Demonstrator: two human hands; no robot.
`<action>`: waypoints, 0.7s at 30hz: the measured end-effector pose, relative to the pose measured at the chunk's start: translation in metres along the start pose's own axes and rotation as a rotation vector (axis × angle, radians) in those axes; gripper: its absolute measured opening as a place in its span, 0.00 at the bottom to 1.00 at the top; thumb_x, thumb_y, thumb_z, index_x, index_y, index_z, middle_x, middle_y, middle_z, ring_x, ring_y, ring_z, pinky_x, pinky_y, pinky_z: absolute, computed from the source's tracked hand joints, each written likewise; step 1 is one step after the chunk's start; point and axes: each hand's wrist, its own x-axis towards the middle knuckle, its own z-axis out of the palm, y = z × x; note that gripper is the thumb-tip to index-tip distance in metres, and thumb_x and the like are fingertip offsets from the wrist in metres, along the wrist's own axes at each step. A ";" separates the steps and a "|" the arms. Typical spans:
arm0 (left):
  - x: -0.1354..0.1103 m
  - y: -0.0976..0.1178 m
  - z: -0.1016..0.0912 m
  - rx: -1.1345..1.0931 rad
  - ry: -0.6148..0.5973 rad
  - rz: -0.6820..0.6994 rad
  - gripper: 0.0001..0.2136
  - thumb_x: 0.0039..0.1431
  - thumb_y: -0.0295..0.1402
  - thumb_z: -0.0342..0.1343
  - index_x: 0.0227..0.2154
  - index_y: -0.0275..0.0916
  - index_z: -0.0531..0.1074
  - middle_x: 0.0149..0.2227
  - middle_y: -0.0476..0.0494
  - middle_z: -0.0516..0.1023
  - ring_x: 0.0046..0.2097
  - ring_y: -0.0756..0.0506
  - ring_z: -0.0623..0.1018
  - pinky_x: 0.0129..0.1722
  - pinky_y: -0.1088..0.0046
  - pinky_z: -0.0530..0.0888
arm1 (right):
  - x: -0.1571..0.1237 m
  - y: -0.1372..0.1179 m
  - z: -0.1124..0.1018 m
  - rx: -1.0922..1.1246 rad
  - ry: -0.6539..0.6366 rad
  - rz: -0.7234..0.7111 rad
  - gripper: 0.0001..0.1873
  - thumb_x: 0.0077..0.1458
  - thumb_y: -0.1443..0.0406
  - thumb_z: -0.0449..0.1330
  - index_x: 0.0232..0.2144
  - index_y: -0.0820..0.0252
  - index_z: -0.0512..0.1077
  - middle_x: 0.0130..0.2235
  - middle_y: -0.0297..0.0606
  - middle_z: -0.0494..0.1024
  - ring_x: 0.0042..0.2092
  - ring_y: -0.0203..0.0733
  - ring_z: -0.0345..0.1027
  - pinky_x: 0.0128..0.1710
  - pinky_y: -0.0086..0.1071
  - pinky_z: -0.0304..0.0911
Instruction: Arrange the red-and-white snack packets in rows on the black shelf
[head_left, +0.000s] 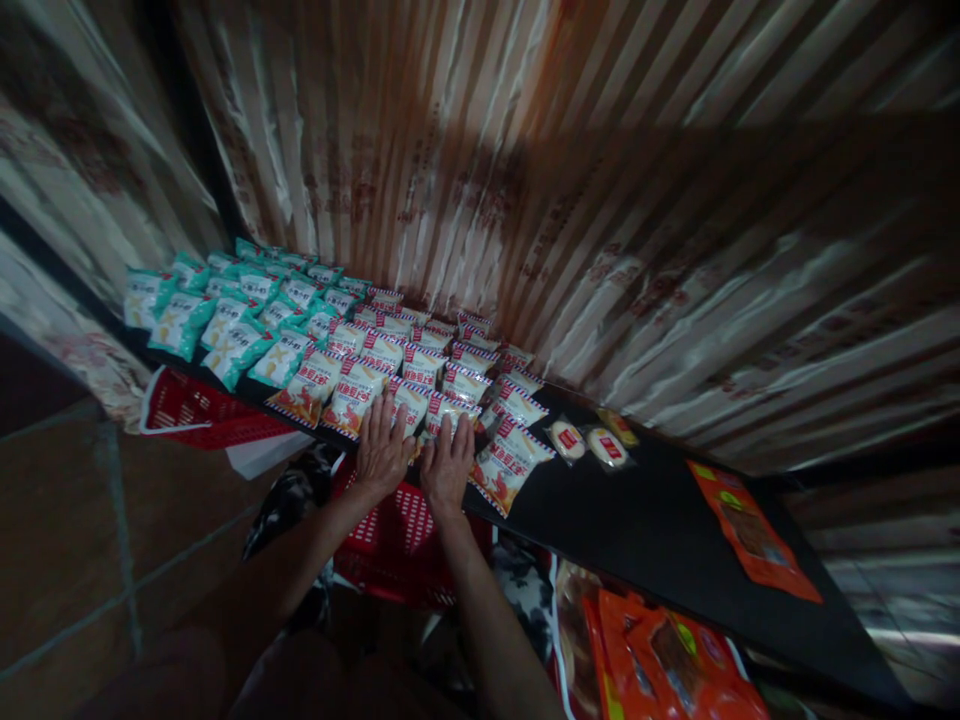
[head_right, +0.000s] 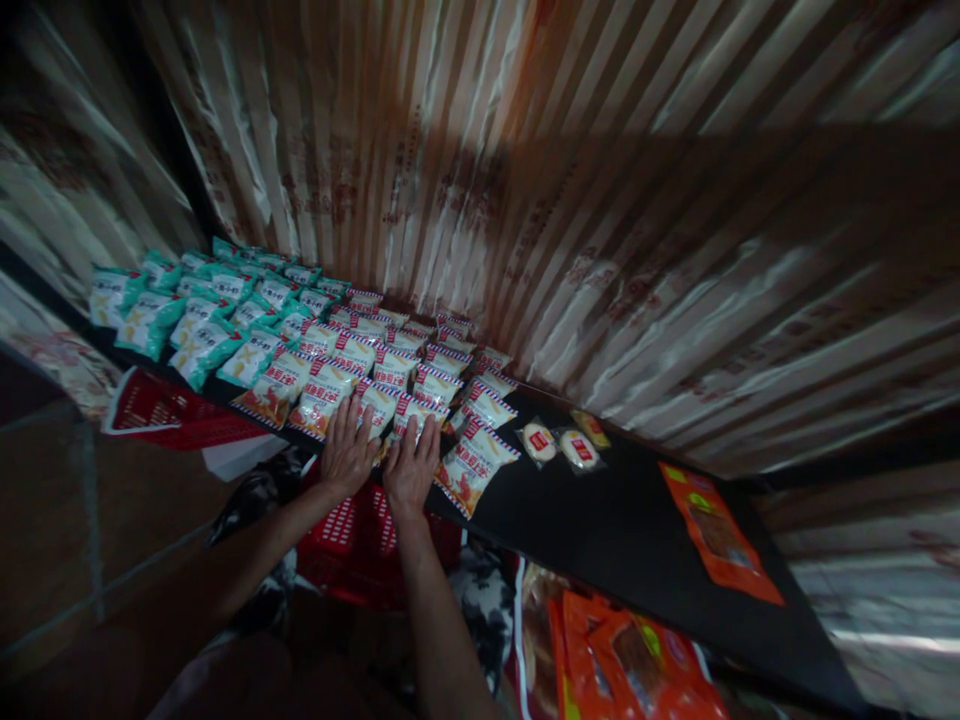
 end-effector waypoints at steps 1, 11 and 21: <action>0.000 0.000 0.000 -0.003 0.012 0.002 0.26 0.64 0.35 0.46 0.62 0.32 0.53 0.67 0.30 0.44 0.68 0.35 0.44 0.63 0.49 0.53 | 0.000 0.000 -0.001 0.003 -0.001 0.001 0.30 0.63 0.65 0.46 0.65 0.61 0.46 0.68 0.52 0.43 0.68 0.53 0.35 0.58 0.57 0.53; -0.004 -0.003 0.003 -0.044 0.090 0.023 0.27 0.63 0.39 0.46 0.63 0.34 0.53 0.67 0.31 0.47 0.68 0.35 0.46 0.63 0.48 0.52 | -0.010 0.006 -0.044 -0.035 0.071 0.020 0.30 0.63 0.61 0.48 0.65 0.56 0.47 0.68 0.48 0.43 0.68 0.56 0.34 0.59 0.59 0.49; -0.006 -0.004 0.000 -0.043 0.138 0.070 0.26 0.63 0.37 0.45 0.63 0.35 0.54 0.66 0.31 0.51 0.68 0.35 0.47 0.63 0.48 0.52 | -0.032 0.072 -0.071 -0.063 0.227 0.303 0.33 0.62 0.52 0.46 0.63 0.65 0.52 0.66 0.58 0.48 0.67 0.60 0.38 0.58 0.61 0.47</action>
